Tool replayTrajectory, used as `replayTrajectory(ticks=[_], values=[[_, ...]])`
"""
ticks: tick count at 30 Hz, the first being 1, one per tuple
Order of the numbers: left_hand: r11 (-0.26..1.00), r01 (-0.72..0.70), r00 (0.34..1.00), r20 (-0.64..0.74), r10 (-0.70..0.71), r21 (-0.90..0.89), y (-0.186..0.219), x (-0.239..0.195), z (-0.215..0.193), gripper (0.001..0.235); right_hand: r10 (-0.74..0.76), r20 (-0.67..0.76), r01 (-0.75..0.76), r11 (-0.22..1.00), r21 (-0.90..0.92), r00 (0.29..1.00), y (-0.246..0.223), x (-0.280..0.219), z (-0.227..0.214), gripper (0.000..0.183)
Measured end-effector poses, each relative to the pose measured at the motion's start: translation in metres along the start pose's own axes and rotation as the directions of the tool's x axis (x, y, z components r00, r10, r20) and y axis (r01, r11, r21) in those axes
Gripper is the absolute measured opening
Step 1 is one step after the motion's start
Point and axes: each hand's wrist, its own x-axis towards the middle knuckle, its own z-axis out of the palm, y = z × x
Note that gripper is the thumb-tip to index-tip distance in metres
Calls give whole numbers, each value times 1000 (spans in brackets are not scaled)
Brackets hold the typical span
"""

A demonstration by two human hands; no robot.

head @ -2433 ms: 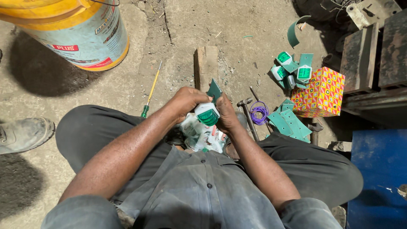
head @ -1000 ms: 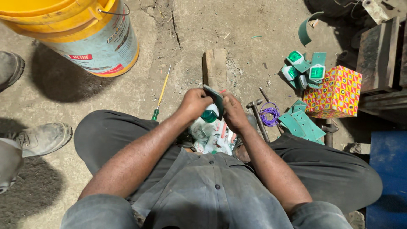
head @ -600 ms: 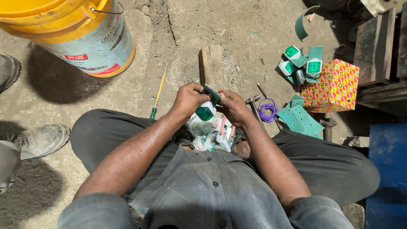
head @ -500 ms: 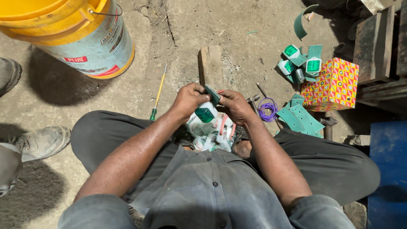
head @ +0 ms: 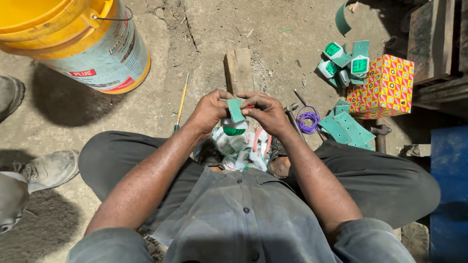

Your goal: The person assembles small green and white plastic electrical components by hand, inserting wires and securing them with a hammer and screwdriver. The person works on the ground, handling each component individually and placing finished units aside.

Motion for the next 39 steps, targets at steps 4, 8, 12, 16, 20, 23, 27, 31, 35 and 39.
replayTrajectory(ticks=[4, 8, 12, 16, 20, 23, 27, 31, 35, 39], values=[[999, -16, 1000, -23, 16, 31, 1, 3, 3, 33, -63, -10, 62, 996, -59, 998, 0, -2, 4, 8], [981, -142, 988, -42, 149, 133, -10, 6, 9, 28, -70, -82, 68, 997, -23, 994, 12, -4, 10, 10], [818, -166, 952, -126, 278, 551, -18, -3, 17, 45, 52, -284, -46, 998, 30, 957, 30, -3, 13, 15], [713, -39, 963, -165, 214, 700, -15, -11, 27, 72, 132, -424, -143, 990, 7, 896, 46, -7, 21, 15], [748, -104, 962, -123, 242, 655, -3, -12, 25, 71, 114, -479, -54, 989, 136, 871, 54, -3, 25, 15], [972, -142, 990, 30, 139, 188, 8, -11, 14, 68, 264, -472, -77, 922, 378, 841, 49, 2, 24, 14], [986, -145, 989, 24, 144, 84, 27, -8, 1, 67, 304, -382, -53, 837, 545, 873, 30, 8, 23, 17], [985, -170, 983, 68, 170, -6, 36, -10, 1, 67, 286, -312, -5, 744, 668, 906, 9, 6, 29, 16], [977, -172, 980, 82, 183, -129, 40, -14, 9, 67, 282, -275, 6, 688, 725, 919, -8, 5, 29, 13], [958, -207, 968, 101, 230, -198, 43, -15, 16, 63, 288, -245, -32, 704, 709, 926, -18, 3, 26, 12]])
